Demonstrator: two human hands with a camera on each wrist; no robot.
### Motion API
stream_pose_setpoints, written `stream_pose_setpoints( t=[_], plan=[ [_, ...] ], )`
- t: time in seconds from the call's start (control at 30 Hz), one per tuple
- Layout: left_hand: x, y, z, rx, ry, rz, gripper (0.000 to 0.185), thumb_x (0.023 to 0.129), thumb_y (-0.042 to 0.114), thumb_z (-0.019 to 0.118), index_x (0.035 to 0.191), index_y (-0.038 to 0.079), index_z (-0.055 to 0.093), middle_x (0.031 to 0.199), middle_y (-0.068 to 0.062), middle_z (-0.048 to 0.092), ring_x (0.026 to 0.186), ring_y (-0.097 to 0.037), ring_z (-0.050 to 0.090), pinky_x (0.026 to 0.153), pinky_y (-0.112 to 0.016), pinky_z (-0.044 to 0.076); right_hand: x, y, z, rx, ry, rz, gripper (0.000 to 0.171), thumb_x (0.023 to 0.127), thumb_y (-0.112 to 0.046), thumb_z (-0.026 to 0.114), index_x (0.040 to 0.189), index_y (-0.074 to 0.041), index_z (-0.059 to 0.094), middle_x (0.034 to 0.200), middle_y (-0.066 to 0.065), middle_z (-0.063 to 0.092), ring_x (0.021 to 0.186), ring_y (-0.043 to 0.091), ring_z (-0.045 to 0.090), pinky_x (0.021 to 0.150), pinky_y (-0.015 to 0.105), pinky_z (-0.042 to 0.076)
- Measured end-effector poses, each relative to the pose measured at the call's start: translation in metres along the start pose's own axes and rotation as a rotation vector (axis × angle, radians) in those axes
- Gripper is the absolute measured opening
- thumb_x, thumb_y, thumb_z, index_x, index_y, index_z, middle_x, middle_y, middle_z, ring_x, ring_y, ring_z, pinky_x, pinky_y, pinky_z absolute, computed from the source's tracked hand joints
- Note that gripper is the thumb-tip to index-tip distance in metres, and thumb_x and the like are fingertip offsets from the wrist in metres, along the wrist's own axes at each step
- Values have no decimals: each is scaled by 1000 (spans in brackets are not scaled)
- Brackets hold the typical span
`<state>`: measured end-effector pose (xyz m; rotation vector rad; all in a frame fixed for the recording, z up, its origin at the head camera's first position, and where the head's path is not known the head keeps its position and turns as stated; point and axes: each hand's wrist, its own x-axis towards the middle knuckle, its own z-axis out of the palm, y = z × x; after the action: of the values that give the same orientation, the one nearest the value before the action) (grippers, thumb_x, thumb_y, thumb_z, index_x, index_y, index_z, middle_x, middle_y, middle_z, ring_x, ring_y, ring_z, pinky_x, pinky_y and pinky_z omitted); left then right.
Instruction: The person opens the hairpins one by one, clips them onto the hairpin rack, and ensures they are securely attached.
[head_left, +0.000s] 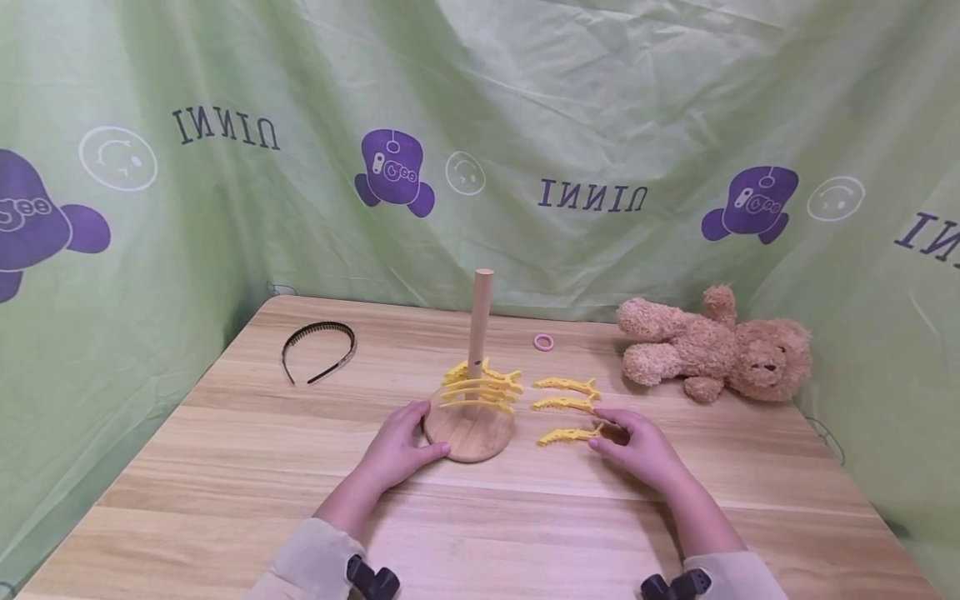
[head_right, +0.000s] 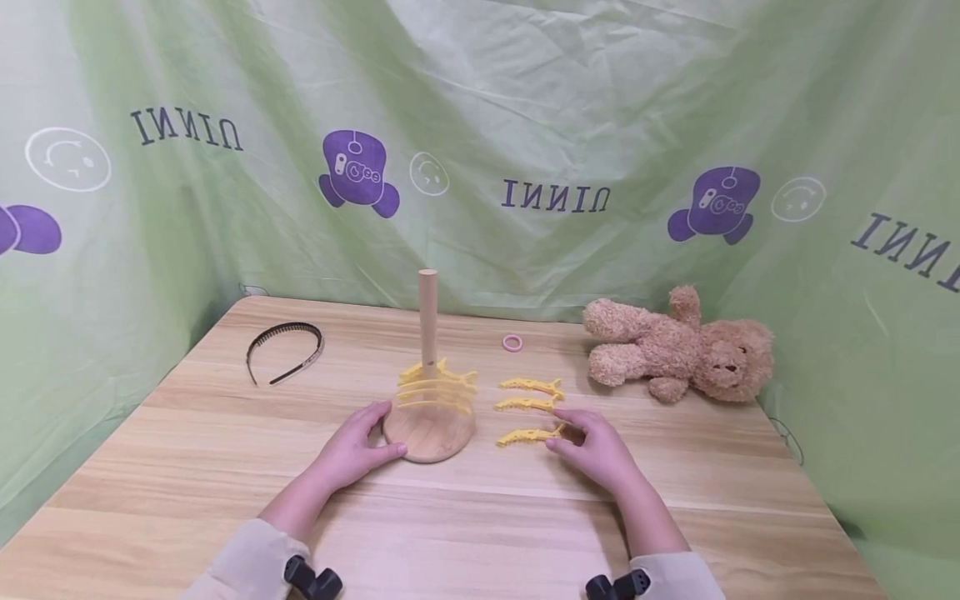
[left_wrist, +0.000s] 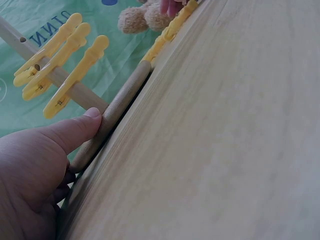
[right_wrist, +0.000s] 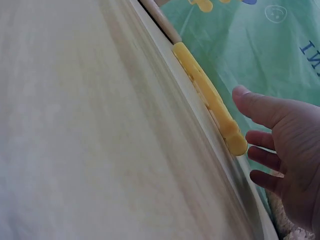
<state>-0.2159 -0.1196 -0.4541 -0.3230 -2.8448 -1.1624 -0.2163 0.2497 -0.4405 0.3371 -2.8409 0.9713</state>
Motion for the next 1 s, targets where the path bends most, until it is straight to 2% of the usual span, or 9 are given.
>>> stream_pose_setpoints(
  t=[0.27, 0.6, 1.0],
  plan=[
    [0, 0, 0, 2, 0, 0, 82, 65, 48, 68, 129, 4, 39, 134, -13, 39, 127, -32, 29, 107, -47, 21, 0, 6, 5, 0, -13, 19, 56, 67, -42, 69, 116, -17, 55, 115, 11, 57, 109, 30, 50, 95, 47, 37],
    [-1, -1, 0, 5, -3, 0, 83, 66, 49, 67, 129, 5, 38, 135, -13, 38, 128, -32, 29, 107, -47, 21, -1, 7, 4, -26, -28, -22, 51, 70, -35, 69, 114, -12, 57, 113, 10, 59, 108, 28, 52, 93, 44, 40],
    [-1, -1, 0, 4, -7, -8, 83, 65, 49, 67, 129, 5, 38, 135, -13, 38, 128, -31, 28, 107, -47, 21, -1, 8, 4, -78, -25, -59, 40, 72, -33, 67, 106, -14, 61, 110, 9, 60, 106, 28, 52, 92, 45, 39]
  ],
)
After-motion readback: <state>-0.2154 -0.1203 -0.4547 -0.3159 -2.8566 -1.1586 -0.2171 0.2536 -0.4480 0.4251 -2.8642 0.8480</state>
